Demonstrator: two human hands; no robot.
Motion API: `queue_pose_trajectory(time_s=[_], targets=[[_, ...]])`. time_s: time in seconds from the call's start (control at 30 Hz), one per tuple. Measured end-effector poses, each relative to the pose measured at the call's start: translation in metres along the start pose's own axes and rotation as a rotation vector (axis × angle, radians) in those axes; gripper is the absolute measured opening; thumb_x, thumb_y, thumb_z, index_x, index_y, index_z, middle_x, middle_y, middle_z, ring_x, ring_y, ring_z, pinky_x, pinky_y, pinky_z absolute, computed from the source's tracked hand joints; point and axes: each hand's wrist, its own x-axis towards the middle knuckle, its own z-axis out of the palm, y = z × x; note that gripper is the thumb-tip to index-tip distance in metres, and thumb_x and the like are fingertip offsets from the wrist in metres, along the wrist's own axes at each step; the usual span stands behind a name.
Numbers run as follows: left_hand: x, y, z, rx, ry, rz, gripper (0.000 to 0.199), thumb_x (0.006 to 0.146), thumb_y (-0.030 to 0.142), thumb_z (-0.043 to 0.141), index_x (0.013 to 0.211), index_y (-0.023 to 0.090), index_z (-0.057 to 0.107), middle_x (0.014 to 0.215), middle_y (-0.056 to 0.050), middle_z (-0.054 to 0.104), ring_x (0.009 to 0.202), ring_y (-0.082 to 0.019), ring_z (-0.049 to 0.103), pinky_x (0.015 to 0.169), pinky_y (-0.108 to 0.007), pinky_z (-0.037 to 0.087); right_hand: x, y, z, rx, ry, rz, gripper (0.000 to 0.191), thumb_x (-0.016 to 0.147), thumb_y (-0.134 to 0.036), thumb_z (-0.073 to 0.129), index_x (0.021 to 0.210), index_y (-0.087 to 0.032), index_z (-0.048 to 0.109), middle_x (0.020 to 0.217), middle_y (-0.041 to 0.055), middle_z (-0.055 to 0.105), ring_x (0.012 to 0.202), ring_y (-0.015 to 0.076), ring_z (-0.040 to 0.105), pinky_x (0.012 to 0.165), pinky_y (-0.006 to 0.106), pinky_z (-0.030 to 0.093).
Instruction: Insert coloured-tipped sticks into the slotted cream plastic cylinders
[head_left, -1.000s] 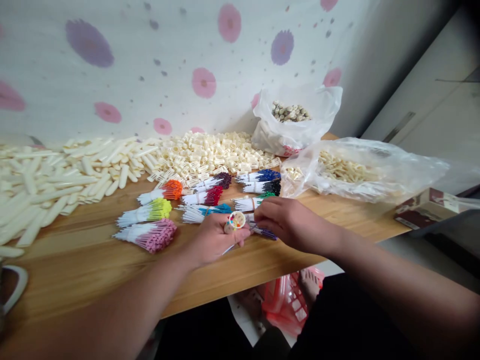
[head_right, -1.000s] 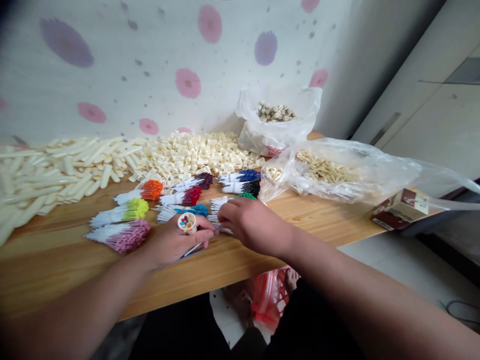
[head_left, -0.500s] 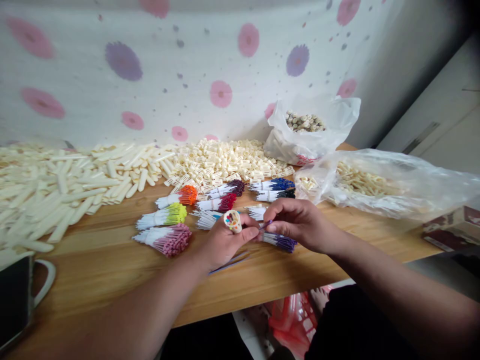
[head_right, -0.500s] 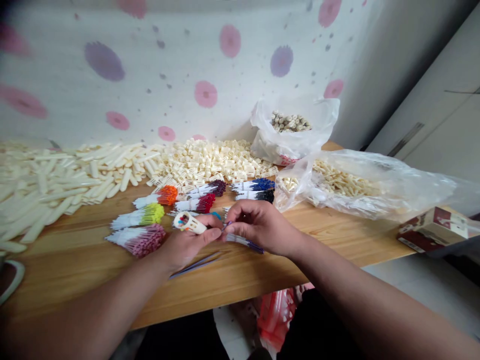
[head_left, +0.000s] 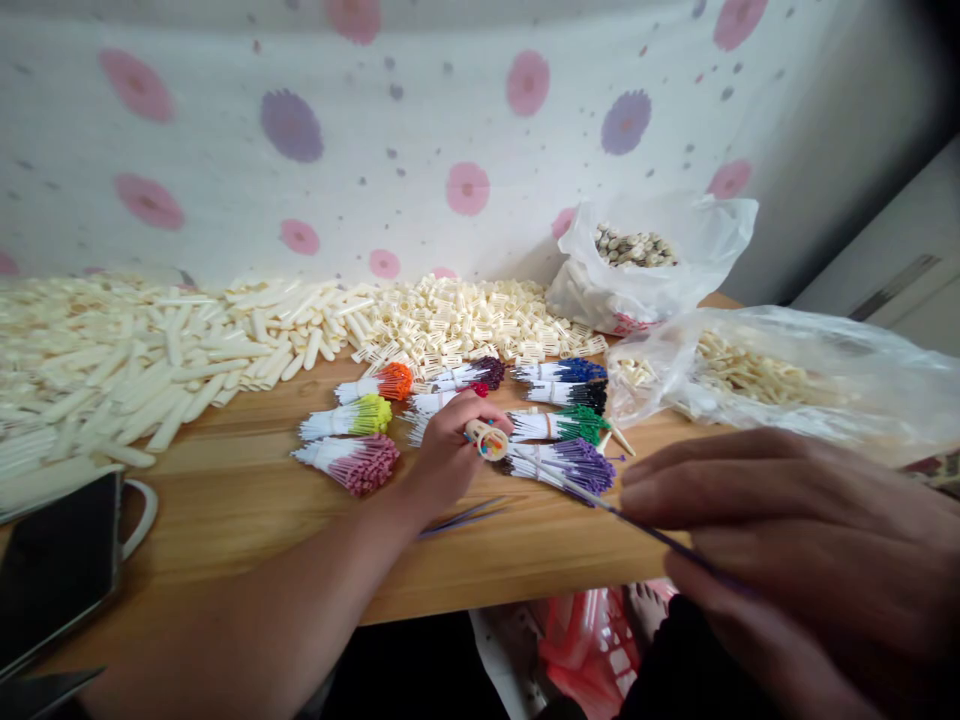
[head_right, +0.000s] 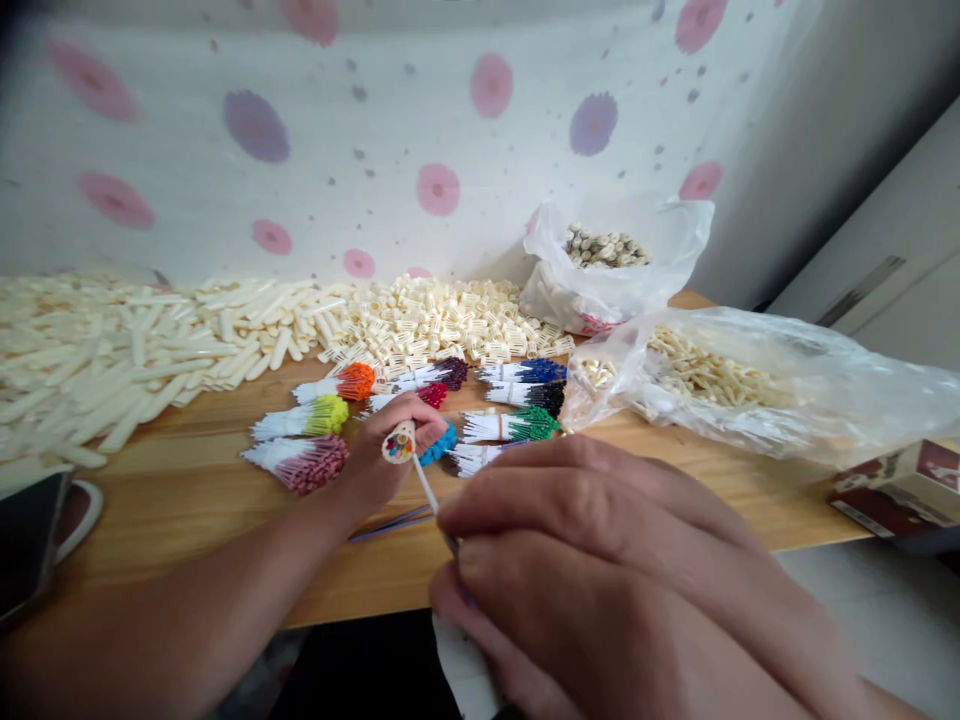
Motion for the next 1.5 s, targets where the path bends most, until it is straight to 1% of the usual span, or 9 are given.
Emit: queue_pose_trajectory(time_s=[0.1, 0.27, 0.4, 0.57, 0.73, 0.93, 1.13, 1.37, 1.5], targets=[[-0.001, 0.0, 0.001, -0.008, -0.029, 0.021, 0.011, 0.08, 0.02, 0.057, 0.071, 0.017, 0.063, 0.068, -0.001, 0.06, 0.067, -0.014, 0.053, 0.065, -0.027, 0.043, 0.012, -0.006, 0.008, -0.104, -0.084, -0.013, 0.011, 0.086, -0.024, 0.056, 0.091, -0.025, 0.066, 0.09, 0.004, 0.07, 0.086, 0.0172, 0.066, 0.075, 0.025, 0.057], [-0.001, 0.003, 0.002, -0.01, -0.079, 0.02, 0.016, 0.082, 0.024, 0.057, 0.07, 0.015, 0.063, 0.069, -0.003, 0.06, 0.068, -0.015, 0.054, 0.064, -0.027, 0.043, 0.031, -0.006, 0.018, -0.038, -0.11, -0.064, 0.01, 0.086, -0.018, 0.054, 0.089, -0.025, 0.062, 0.084, 0.003, 0.071, 0.077, 0.0151, 0.067, 0.071, 0.025, 0.057], [-0.002, 0.002, 0.002, -0.037, -0.095, 0.066, 0.015, 0.081, 0.024, 0.058, 0.07, 0.016, 0.063, 0.066, -0.001, 0.058, 0.065, -0.015, 0.053, 0.063, -0.027, 0.041, 0.03, 0.001, 0.033, 0.021, -0.043, -0.104, 0.017, 0.082, -0.011, 0.057, 0.092, -0.026, 0.059, 0.086, 0.0033, 0.07, 0.08, 0.0157, 0.066, 0.071, 0.028, 0.056], [-0.002, -0.002, 0.002, -0.003, -0.111, 0.104, 0.012, 0.079, 0.025, 0.06, 0.07, 0.017, 0.061, 0.066, 0.0, 0.055, 0.068, -0.015, 0.05, 0.064, -0.028, 0.039, 0.018, 0.016, 0.057, -0.017, 0.067, -0.03, 0.013, 0.082, -0.011, 0.06, 0.091, -0.02, 0.062, 0.089, 0.0052, 0.065, 0.083, 0.0142, 0.062, 0.072, 0.027, 0.053], [-0.003, -0.002, -0.001, 0.038, -0.169, 0.112, 0.028, 0.08, 0.041, 0.06, 0.096, 0.018, 0.061, 0.089, -0.004, 0.057, 0.084, -0.018, 0.052, 0.076, -0.031, 0.043, 0.007, 0.026, 0.06, -0.069, 0.03, 0.008, 0.02, 0.082, -0.007, 0.057, 0.097, -0.02, 0.062, 0.097, 0.0054, 0.06, 0.087, 0.0136, 0.058, 0.076, 0.028, 0.051], [-0.008, 0.002, -0.003, 0.013, -0.3, 0.177, 0.044, 0.091, 0.05, 0.035, 0.12, 0.022, 0.052, 0.108, -0.008, 0.055, 0.102, -0.022, 0.049, 0.089, -0.035, 0.039, 0.004, 0.027, 0.052, -0.12, 0.087, 0.053, 0.009, 0.079, -0.01, 0.062, 0.083, -0.018, 0.061, 0.088, 0.0039, 0.052, 0.081, 0.0131, 0.055, 0.067, 0.026, 0.048], [-0.008, 0.003, 0.004, 0.021, -0.197, 0.158, 0.046, 0.088, 0.056, 0.036, 0.103, 0.021, 0.061, 0.089, -0.007, 0.054, 0.091, -0.021, 0.051, 0.082, -0.037, 0.041, -0.001, 0.025, 0.057, -0.087, 0.104, 0.108, 0.01, 0.079, -0.007, 0.06, 0.081, -0.017, 0.06, 0.088, 0.0049, 0.054, 0.084, 0.0151, 0.054, 0.072, 0.03, 0.048], [-0.009, 0.002, 0.007, 0.058, -0.091, 0.212, 0.043, 0.087, 0.054, 0.041, 0.098, 0.019, 0.063, 0.087, -0.005, 0.051, 0.087, -0.019, 0.049, 0.079, -0.034, 0.041, -0.007, 0.02, 0.069, -0.034, 0.209, 0.25, 0.011, 0.08, -0.007, 0.058, 0.083, -0.018, 0.06, 0.098, 0.0071, 0.056, 0.092, 0.0172, 0.056, 0.078, 0.035, 0.048], [-0.01, 0.001, 0.007, 0.049, -0.058, 0.221, 0.038, 0.087, 0.05, 0.045, 0.097, 0.018, 0.063, 0.087, -0.005, 0.05, 0.086, -0.019, 0.049, 0.077, -0.033, 0.04, -0.008, 0.019, 0.069, 0.13, 0.178, 0.312, 0.013, 0.084, -0.01, 0.053, 0.087, -0.018, 0.063, 0.107, 0.0088, 0.055, 0.098, 0.0186, 0.057, 0.082, 0.037, 0.048]])
